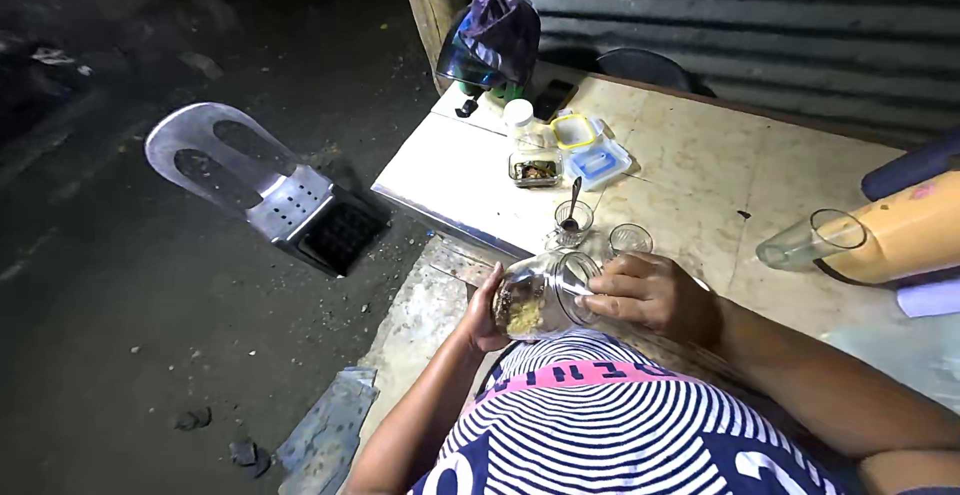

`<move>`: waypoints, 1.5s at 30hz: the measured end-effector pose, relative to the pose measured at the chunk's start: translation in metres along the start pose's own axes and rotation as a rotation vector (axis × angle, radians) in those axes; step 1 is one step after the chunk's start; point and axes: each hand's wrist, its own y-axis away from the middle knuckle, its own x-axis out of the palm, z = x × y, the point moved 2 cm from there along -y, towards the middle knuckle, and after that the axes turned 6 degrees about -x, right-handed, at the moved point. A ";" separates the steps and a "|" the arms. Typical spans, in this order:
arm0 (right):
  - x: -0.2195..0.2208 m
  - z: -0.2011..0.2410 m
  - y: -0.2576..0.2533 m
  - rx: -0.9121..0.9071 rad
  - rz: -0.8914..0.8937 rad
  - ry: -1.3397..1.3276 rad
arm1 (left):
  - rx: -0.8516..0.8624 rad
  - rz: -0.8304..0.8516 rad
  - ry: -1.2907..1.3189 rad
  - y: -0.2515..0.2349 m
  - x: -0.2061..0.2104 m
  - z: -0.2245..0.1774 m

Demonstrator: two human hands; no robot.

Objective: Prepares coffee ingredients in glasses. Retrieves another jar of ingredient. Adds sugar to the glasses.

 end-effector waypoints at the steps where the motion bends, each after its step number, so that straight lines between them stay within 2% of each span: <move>1: -0.002 0.000 -0.001 -0.016 0.023 0.033 | -0.006 -0.021 -0.010 0.002 0.000 -0.002; 5: 0.005 0.000 0.003 0.091 0.044 -0.010 | 0.039 -0.138 -0.007 0.007 -0.002 -0.005; 10: 0.013 0.012 0.000 0.430 -0.139 -0.268 | 0.103 -0.155 0.012 0.006 -0.004 -0.002; 14: 0.015 0.003 0.003 0.422 -0.157 -0.108 | 0.087 -0.182 0.010 0.008 -0.002 -0.004; 17: 0.018 0.007 0.004 0.475 -0.118 -0.198 | 0.072 -0.191 -0.006 0.005 -0.001 -0.003; 23: 0.028 0.018 0.008 0.992 -0.272 -0.796 | 0.048 -0.233 -0.021 -0.003 -0.004 0.002; 26: 0.030 0.014 0.011 1.233 -0.356 -0.909 | 0.038 -0.246 -0.069 -0.004 -0.005 0.001; 28: 0.031 0.010 0.018 1.317 -0.389 -0.929 | 0.036 -0.248 -0.089 -0.005 -0.004 0.001; 35: 0.025 0.001 0.044 1.405 -0.494 -0.912 | 0.050 -0.268 -0.134 -0.019 0.002 -0.002; 45: 0.003 -0.012 0.082 1.420 -0.582 -0.852 | 0.071 -0.243 -0.138 -0.050 0.012 0.013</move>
